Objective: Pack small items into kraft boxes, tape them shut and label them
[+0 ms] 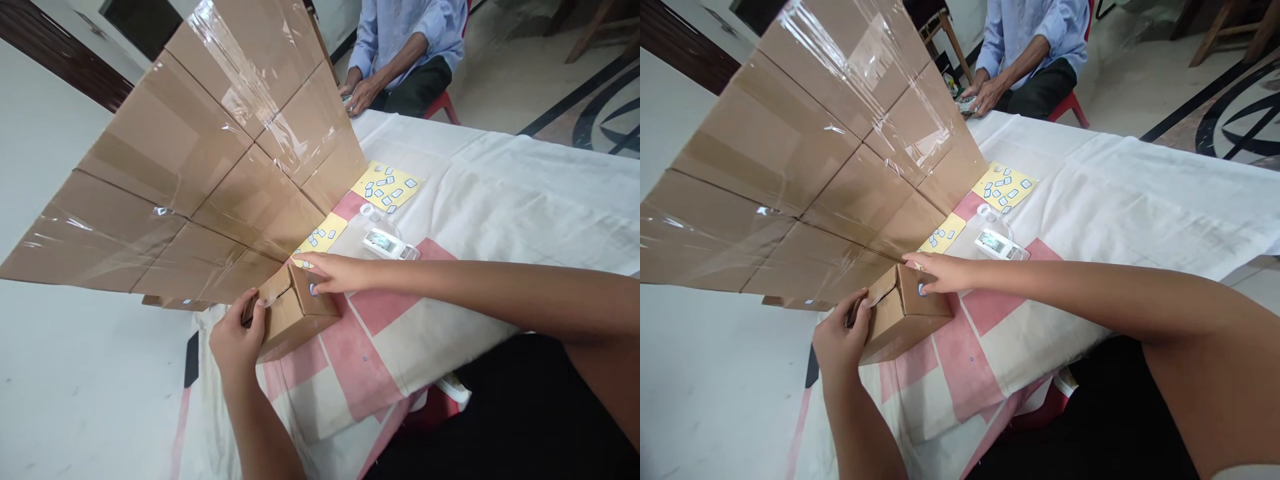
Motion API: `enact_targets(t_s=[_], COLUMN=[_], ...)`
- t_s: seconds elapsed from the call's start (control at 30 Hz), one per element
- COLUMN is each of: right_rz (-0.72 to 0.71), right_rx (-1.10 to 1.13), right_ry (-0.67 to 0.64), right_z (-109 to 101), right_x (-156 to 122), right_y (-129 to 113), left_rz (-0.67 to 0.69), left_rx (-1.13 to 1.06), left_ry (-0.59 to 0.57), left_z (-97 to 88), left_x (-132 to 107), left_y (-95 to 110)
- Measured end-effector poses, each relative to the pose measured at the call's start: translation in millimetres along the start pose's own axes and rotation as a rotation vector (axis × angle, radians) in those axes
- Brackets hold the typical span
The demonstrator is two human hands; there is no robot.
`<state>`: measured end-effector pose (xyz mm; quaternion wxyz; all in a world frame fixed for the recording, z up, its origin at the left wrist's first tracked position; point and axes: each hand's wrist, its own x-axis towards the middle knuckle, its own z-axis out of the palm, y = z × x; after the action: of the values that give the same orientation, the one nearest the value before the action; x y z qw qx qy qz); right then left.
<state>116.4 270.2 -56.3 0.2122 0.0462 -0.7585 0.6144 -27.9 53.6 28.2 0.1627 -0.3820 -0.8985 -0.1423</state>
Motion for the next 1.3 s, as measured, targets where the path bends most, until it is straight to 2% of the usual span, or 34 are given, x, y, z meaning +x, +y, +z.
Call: enact_targets(t_s=[0.1,0.17,0.37,0.53,0.67,0.9,1.1,1.3], right_rz=[0.101,0.118,0.098,0.056,0.035,0.059,0.09,0.073], right_rx=[0.139,0.197,0.185,0.27,0.249,0.362,0.2,0.226], right_ry=[-0.105,-0.138,-0.088,-0.115,-0.107,-0.17,-0.139,-0.152], right_z=[-5.5,-8.4,-10.2,0.6,6.5,5.4,8.1,8.2], right_x=[7.2,11.8,13.5,-2.6,-15.5,-16.3,-19.9,-19.7], right_y=[7.9,12.1,15.9,16.4,15.9,17.9,12.5,10.2], left_rz=[0.033,0.055,0.052,0.072,0.066,0.063,0.051,0.065], left_rx=[-0.029,-0.069,-0.097,-0.093,-0.096,-0.121,-0.052,-0.051], left_ry=[0.002,-0.003,-0.03,-0.021,-0.012,-0.02,-0.031,-0.031], left_z=[-0.5,-0.6,0.8,2.3,2.9,2.6,3.4,1.6], left_x=[0.3,1.1,5.2,6.4,6.6,5.9,6.1,5.2], left_y=[-0.9,-1.3,-2.4,-4.2,-5.5,-6.2,0.5,5.1])
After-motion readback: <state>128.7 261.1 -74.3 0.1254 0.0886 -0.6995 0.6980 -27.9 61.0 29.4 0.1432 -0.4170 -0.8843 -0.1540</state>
